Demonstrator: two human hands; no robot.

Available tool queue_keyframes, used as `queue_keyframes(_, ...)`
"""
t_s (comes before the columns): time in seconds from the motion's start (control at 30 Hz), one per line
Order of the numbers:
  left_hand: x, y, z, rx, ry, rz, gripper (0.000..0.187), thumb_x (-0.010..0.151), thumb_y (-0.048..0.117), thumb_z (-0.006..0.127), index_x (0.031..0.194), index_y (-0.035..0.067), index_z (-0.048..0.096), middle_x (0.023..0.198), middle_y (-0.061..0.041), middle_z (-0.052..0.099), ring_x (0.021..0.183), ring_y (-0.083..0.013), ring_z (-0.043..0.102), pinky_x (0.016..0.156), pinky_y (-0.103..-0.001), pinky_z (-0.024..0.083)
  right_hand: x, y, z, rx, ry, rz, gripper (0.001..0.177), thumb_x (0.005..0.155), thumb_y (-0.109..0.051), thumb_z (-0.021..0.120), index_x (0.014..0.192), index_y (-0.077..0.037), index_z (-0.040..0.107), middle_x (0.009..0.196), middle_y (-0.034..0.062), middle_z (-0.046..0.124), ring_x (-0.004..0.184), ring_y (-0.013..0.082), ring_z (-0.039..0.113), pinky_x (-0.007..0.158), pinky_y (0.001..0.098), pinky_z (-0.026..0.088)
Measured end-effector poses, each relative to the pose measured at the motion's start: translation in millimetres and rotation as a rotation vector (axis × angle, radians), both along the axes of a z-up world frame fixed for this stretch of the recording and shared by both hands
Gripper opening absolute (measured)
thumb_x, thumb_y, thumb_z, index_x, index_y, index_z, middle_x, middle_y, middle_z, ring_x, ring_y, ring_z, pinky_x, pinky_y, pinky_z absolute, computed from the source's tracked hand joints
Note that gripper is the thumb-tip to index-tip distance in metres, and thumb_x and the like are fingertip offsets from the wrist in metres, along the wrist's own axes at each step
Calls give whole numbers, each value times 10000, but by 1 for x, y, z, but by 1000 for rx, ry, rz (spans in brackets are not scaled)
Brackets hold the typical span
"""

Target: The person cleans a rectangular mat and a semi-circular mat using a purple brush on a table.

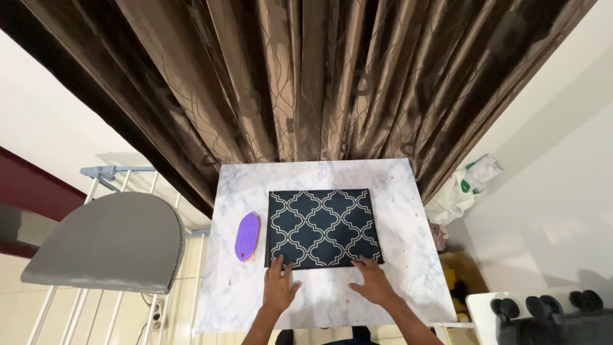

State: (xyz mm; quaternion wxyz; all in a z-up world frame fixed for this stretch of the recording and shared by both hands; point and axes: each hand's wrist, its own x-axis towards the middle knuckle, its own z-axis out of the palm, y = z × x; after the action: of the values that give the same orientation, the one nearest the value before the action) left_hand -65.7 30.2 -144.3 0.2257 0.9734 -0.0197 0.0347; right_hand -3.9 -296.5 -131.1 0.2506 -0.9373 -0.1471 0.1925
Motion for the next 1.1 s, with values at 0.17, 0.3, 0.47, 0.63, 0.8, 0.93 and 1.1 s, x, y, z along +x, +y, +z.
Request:
queue_keyframes(0.17,15,8,-4,-47,124,137,778,814,352,809,1459,54,493,1589,-245,257,1451,-412,284,1170,-449,304,13,15,-2,-85,-132,-29,745,847,-374,786,1492,-189,464,1666,188,162,1527,405,181,1212,530,234)
queue_keyframes(0.3,31,9,-1,-164,137,195,796,771,240,816,1467,37,486,1559,-201,321,1429,-388,343,1172,-399,338,35,22,2,-137,-97,-31,782,841,-359,775,1523,-223,419,1686,165,113,1548,385,141,1227,538,205)
queue_keyframes(0.47,53,10,-2,-114,-83,110,567,797,28,708,1349,32,578,1438,-195,516,1323,-385,480,1129,-409,417,46,31,3,-176,-83,-12,866,809,-393,794,1549,-240,372,1682,167,92,1554,386,112,1236,529,184)
queue_keyframes(0.63,68,13,-6,-255,7,167,541,800,2,694,1327,70,599,1308,-164,604,1216,-375,568,1040,-407,492,55,32,-4,-178,-129,-31,854,807,-406,793,1541,-234,392,1670,188,128,1536,402,143,1226,546,191)
queue_keyframes(0.8,92,5,20,-514,-31,216,543,784,101,748,1305,113,598,1323,-131,601,1154,-324,636,971,-392,547,67,23,-4,-196,-170,-42,816,782,-431,783,1494,-208,451,1635,138,247,1497,358,249,1223,513,246)
queue_keyframes(0.93,104,-24,61,0,387,54,724,816,375,809,1423,149,485,1469,-114,447,1426,-332,353,1167,-525,300,61,17,3,-132,-283,-17,754,817,-443,740,1484,-184,500,1589,99,307,1464,343,283,1170,525,278)
queue_keyframes(1.1,95,-48,38,116,361,-134,886,882,437,772,1541,53,321,1653,-233,112,1536,-401,68,1202,-635,76,55,21,13,-112,-448,-97,477,946,-317,588,1379,-118,560,1521,100,440,1396,336,377,1128,516,316)
